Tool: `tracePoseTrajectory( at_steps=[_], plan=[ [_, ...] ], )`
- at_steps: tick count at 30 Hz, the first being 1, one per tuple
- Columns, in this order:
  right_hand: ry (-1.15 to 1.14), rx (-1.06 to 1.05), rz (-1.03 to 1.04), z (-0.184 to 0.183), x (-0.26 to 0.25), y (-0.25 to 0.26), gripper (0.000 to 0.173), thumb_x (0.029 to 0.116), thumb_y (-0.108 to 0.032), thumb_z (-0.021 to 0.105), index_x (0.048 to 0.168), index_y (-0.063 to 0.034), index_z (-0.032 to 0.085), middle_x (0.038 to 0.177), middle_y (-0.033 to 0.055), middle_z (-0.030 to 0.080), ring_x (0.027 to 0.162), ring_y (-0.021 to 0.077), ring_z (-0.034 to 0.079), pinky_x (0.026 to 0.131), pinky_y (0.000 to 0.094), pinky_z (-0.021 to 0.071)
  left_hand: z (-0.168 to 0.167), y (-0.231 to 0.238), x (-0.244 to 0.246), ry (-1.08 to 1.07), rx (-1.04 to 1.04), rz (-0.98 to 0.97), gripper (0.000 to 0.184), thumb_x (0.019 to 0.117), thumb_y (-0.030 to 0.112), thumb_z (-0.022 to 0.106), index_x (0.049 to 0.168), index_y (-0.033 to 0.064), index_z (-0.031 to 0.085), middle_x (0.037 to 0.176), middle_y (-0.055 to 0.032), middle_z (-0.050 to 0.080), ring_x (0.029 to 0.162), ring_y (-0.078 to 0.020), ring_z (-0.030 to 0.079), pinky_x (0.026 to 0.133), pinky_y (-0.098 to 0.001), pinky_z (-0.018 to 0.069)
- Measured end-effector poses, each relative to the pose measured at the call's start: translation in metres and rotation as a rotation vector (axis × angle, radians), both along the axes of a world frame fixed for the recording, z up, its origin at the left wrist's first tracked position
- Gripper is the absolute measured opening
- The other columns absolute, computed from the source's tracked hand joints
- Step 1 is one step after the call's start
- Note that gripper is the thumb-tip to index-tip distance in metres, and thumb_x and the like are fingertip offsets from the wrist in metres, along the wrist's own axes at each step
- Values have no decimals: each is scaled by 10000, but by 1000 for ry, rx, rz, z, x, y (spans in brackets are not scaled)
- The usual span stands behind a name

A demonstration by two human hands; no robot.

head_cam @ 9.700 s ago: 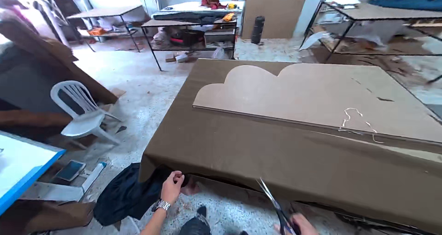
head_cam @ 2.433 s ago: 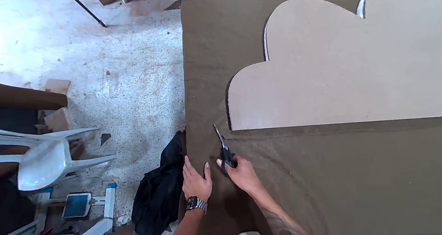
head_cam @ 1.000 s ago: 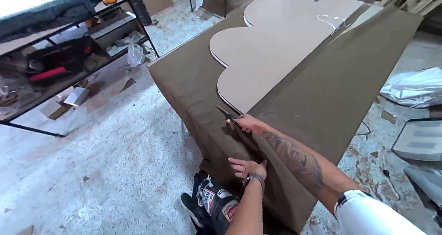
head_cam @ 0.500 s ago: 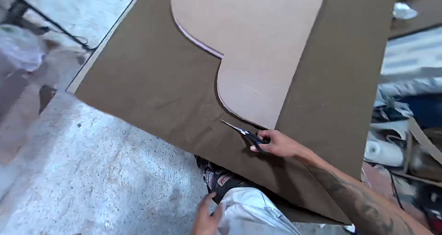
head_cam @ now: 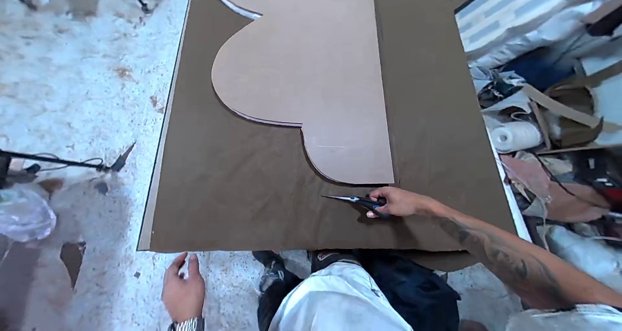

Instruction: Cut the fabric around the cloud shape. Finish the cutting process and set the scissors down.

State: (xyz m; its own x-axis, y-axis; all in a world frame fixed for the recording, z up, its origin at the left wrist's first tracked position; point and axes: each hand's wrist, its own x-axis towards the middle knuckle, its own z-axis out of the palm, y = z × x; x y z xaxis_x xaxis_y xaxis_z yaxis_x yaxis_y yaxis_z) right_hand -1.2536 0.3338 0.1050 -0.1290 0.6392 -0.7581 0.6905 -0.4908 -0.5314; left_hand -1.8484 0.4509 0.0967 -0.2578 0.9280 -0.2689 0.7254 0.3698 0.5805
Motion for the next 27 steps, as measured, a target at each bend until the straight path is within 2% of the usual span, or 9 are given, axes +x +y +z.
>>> tracePoseTrajectory(
  at_steps=[3, 5, 8, 10, 11, 13, 18, 22, 27],
  plan=[
    [60, 21, -80, -4, -25, -6, 382, 841, -468, 829, 861, -133, 646, 743, 24, 597, 685, 162, 579, 644, 393, 497, -25, 75, -10, 99, 161, -150, 471, 1011, 337, 608, 1326, -13, 617, 1419, -243, 569, 1378, -384, 504, 1159, -544, 400],
    [36, 28, -106, -7, -29, -5, 379, 850, -471, 820, 831, -136, 643, 714, 17, 581, 655, 153, 559, 622, 380, 474, -43, 140, -4, 118, 236, -221, 559, 1005, 399, 601, 1365, -28, 569, 1462, -274, 512, 1418, -426, 442, 1185, -570, 354],
    [7, -14, -125, -9, -33, -7, 378, 869, -472, 804, 828, -132, 644, 697, 17, 572, 636, 147, 549, 612, 373, 466, -65, 206, 9, 190, 260, -250, 716, 1020, 517, 498, 1483, -28, 457, 1597, -278, 350, 1507, -445, 298, 1238, -596, 220],
    [-13, -27, -148, -6, -45, -1, 391, 868, -498, 797, 876, -136, 648, 733, 23, 596, 671, 155, 576, 638, 387, 491, -73, 234, 18, 319, 231, -251, 786, 1020, 611, 361, 1567, 46, 364, 1666, -197, 272, 1535, -401, 262, 1225, -617, 197],
    [-24, -23, -162, -4, -53, 2, 393, 862, -502, 799, 892, -141, 646, 751, 26, 603, 690, 163, 585, 649, 402, 499, -76, 240, 20, 375, 200, -243, 796, 1023, 639, 303, 1594, 85, 325, 1685, -155, 250, 1545, -369, 254, 1226, -607, 205],
    [-54, 1, -171, -5, -61, 7, 391, 858, -504, 800, 880, -148, 638, 749, 23, 599, 692, 168, 587, 641, 418, 500, -74, 245, 26, 406, 163, -226, 794, 1030, 644, 272, 1608, 100, 299, 1690, -138, 241, 1551, -351, 243, 1230, -602, 203],
    [36, 10, -246, -7, -70, 4, 386, 875, -496, 788, 804, -153, 626, 679, 0, 577, 618, 133, 557, 579, 359, 468, -67, 240, 35, 411, 254, -189, 746, 1028, 605, 347, 1500, 37, 450, 1636, -190, 331, 1522, -364, 304, 1238, -538, 236],
    [27, -23, -318, 0, -94, 14, 389, 894, -508, 762, 828, -149, 627, 673, 9, 571, 609, 147, 566, 573, 370, 484, -72, 246, 34, 418, 330, -304, 667, 1048, 518, 397, 1465, 4, 486, 1648, -228, 292, 1537, -387, 274, 1265, -505, 209],
    [-1, -6, -345, -7, -98, 0, 411, 884, -574, 736, 847, -180, 627, 704, -19, 593, 655, 125, 592, 618, 365, 510, -78, 248, 29, 315, 395, -479, 642, 1040, 473, 437, 1472, 0, 481, 1648, -218, 301, 1544, -358, 271, 1269, -479, 226]
  ],
)
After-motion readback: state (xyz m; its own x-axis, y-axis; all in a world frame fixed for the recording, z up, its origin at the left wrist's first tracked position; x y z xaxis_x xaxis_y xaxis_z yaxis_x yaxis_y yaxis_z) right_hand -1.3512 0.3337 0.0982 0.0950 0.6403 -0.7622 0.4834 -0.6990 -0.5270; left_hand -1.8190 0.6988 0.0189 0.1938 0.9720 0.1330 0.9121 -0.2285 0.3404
